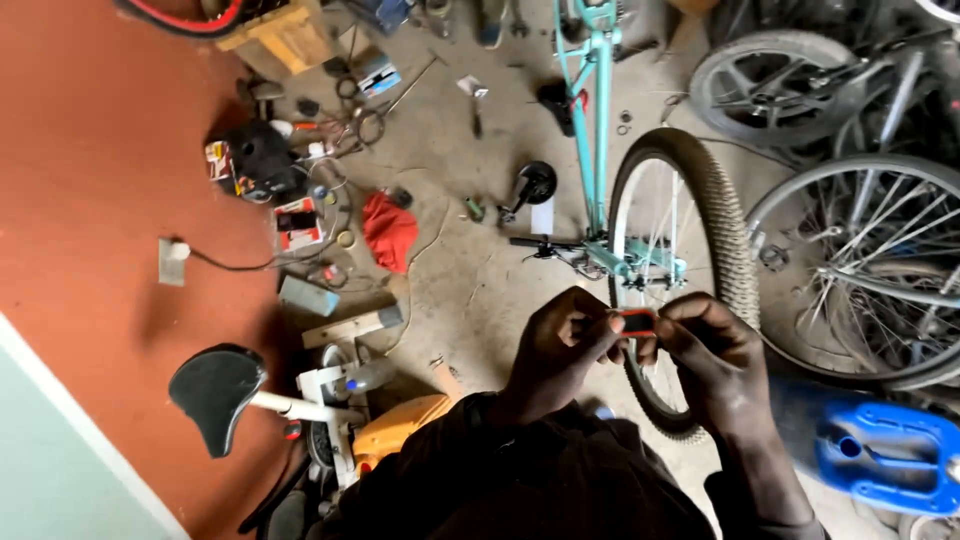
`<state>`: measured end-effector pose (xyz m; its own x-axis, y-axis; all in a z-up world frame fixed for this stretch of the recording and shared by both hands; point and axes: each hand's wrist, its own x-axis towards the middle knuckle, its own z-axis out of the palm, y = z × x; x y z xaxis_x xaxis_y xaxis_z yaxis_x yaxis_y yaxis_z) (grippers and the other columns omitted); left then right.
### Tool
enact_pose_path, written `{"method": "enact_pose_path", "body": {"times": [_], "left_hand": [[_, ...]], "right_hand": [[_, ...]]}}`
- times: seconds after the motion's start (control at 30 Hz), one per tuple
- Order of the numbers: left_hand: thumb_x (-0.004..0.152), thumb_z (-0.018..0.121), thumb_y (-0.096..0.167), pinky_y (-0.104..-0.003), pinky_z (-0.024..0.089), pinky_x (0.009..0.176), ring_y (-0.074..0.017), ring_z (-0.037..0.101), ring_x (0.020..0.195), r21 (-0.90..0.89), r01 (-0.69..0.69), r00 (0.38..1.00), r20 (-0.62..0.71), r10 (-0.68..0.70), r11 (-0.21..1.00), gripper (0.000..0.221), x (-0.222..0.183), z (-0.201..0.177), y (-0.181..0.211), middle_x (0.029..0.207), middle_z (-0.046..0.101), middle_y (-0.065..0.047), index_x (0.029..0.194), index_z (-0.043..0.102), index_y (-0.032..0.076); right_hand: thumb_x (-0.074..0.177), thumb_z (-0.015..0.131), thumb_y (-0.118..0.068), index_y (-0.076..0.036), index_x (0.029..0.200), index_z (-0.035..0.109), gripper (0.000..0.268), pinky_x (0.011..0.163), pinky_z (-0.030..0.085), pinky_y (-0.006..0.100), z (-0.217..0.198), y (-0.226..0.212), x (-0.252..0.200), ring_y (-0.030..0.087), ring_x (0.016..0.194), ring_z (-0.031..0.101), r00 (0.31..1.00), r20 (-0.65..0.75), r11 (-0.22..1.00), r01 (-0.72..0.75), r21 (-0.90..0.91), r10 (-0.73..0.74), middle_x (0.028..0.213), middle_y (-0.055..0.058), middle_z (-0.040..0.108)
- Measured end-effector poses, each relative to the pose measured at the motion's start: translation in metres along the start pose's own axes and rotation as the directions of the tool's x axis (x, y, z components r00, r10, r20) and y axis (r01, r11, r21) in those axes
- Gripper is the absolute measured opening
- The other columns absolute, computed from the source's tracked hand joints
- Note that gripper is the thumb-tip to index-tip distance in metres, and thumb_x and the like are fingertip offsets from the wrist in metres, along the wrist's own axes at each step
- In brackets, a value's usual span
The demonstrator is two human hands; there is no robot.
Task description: Repairing a bicycle inner tube by applying and smoothing a patch over a puncture
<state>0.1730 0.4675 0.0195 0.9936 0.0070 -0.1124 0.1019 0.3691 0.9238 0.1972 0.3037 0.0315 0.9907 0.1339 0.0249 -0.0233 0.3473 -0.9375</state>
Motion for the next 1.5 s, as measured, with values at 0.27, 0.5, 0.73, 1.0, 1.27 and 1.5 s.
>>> {"method": "enact_pose_path", "body": {"times": [0.27,0.5,0.73,1.0,1.27,1.5], "left_hand": [[0.094,0.071,0.014,-0.032,0.060,0.063,-0.0202,0.070,0.067,0.152,-0.047,0.969,-0.233,0.082,0.987,0.021,-0.010,-0.061,0.030,0.074,0.067,-0.017,0.094,0.062,-0.004],[0.087,0.081,0.014,-0.037,0.058,0.069,-0.0179,0.064,0.074,0.191,0.089,0.937,-0.348,-0.017,0.978,0.023,0.010,-0.114,0.033,0.078,0.067,-0.014,0.100,0.069,-0.001],[0.086,0.079,0.014,-0.044,0.056,0.073,-0.0267,0.062,0.074,0.370,0.089,0.966,-0.257,0.010,0.925,0.023,0.107,-0.153,0.065,0.080,0.067,-0.023,0.099,0.068,-0.002],[0.085,0.068,0.054,-0.036,0.042,0.070,-0.0097,0.054,0.073,0.516,0.664,0.745,-0.521,-0.418,0.541,0.031,0.182,-0.178,0.166,0.074,0.064,0.005,0.085,0.060,0.024],[0.087,0.073,0.036,-0.028,0.045,0.059,-0.0095,0.059,0.062,0.500,0.145,0.841,-0.518,0.160,0.854,0.024,0.255,-0.296,0.143,0.065,0.068,0.002,0.079,0.070,0.013],[0.091,0.070,0.055,-0.025,0.052,0.088,-0.0091,0.074,0.070,0.239,0.337,0.854,-0.485,-0.188,0.911,0.028,0.338,-0.413,0.145,0.065,0.072,0.008,0.093,0.069,0.027]], "right_hand": [[0.084,0.073,0.008,0.009,0.089,0.068,0.007,0.066,0.060,0.034,0.052,0.045,0.059,0.022,0.066,0.071,0.958,0.285,0.996,-0.011,-0.083,0.034,0.075,0.019,0.070],[0.073,0.081,0.013,0.010,0.095,0.068,0.025,0.065,0.062,0.035,0.075,0.094,0.108,0.020,0.068,0.072,0.886,0.454,0.995,-0.095,-0.031,0.099,0.076,0.019,0.069],[0.075,0.085,-0.002,0.002,0.100,0.074,0.027,0.079,0.058,0.040,0.072,0.134,0.200,0.021,0.083,0.069,0.881,0.403,0.954,-0.147,-0.260,0.246,0.088,0.016,0.074],[0.078,0.083,0.000,-0.007,0.090,0.063,0.023,0.059,0.046,0.023,0.147,0.121,0.309,0.011,0.069,0.060,0.784,0.502,0.931,-0.295,-0.214,0.364,0.080,0.004,0.065],[0.075,0.084,-0.003,-0.005,0.091,0.065,0.025,0.058,0.049,0.024,0.245,0.157,0.415,0.014,0.062,0.062,0.776,0.467,0.901,-0.307,-0.306,0.423,0.074,0.008,0.068],[0.084,0.073,0.005,0.012,0.101,0.068,0.019,0.061,0.063,0.037,0.332,0.220,0.485,0.023,0.064,0.070,0.849,0.479,0.971,-0.238,-0.033,0.224,0.080,0.022,0.070]]}}
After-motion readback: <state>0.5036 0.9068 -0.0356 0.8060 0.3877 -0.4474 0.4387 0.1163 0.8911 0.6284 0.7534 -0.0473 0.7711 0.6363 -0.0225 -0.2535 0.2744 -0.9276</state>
